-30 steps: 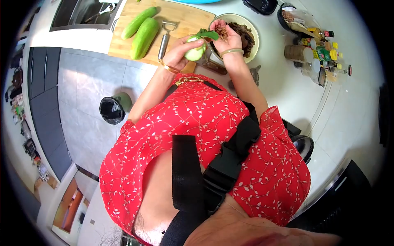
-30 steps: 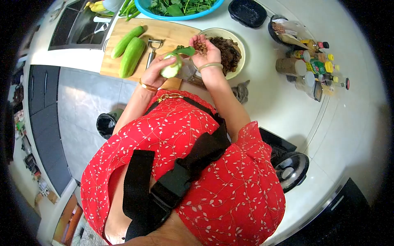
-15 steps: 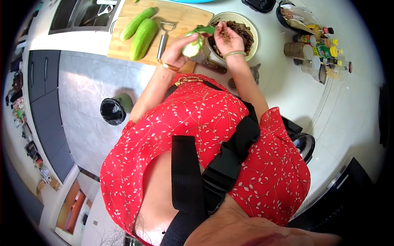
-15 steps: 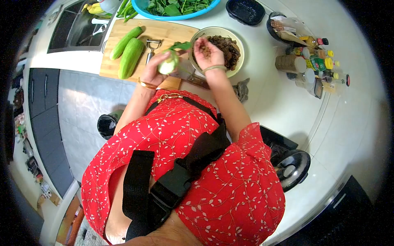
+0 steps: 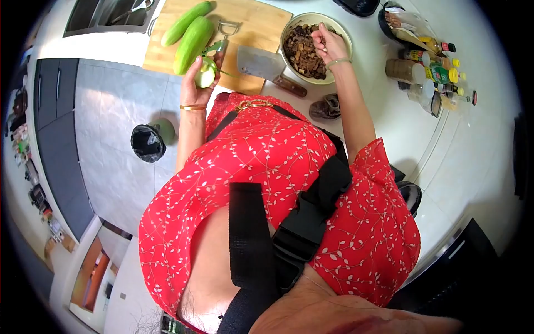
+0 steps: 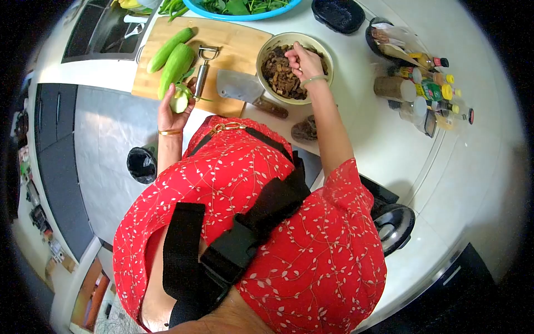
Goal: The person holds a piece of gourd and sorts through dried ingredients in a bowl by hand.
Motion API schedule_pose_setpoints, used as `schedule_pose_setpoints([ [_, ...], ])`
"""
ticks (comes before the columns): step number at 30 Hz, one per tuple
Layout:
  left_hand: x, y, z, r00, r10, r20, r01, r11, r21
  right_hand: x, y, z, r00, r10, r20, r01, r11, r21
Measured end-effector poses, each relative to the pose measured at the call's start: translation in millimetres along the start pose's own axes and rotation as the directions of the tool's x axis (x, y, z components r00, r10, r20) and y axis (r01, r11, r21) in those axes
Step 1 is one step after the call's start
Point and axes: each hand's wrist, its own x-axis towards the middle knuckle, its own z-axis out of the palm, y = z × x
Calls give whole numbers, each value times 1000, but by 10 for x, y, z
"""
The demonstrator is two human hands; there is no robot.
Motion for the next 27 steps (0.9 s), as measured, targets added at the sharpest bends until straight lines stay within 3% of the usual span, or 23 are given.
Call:
schedule_pose_setpoints([
  [4,-15,50,-26,998,56,-11,-56,998,16,-37,-19,50,993,-76,89,72,996,47],
  [11,-7,7,-63,999,13,-48,-14,1000,-3,-133,23,-209,994,-111,15,112,993,-42],
  [15,30,-23,-66,998,-5,-61,4,1000,-16,-240,6,-371,969,-72,-237,-16,936,-351],
  [17,28,-18,-52,998,-7,-59,7,1000,-1,-153,120,-548,938,-197,-285,27,861,-507],
  [21,33,-34,-34,999,-24,-43,23,999,-33,-127,204,-655,888,-346,-304,81,767,-637],
  [24,40,-42,-29,998,-32,-53,31,999,-23,53,308,-727,854,-424,-303,-32,537,-843],
  [25,42,-42,-25,998,-34,-56,32,999,-25,92,330,-744,871,-392,-296,-83,477,-875],
  [27,42,-45,-18,997,-37,-65,35,999,-27,93,256,-633,899,-325,-295,-108,487,-866],
])
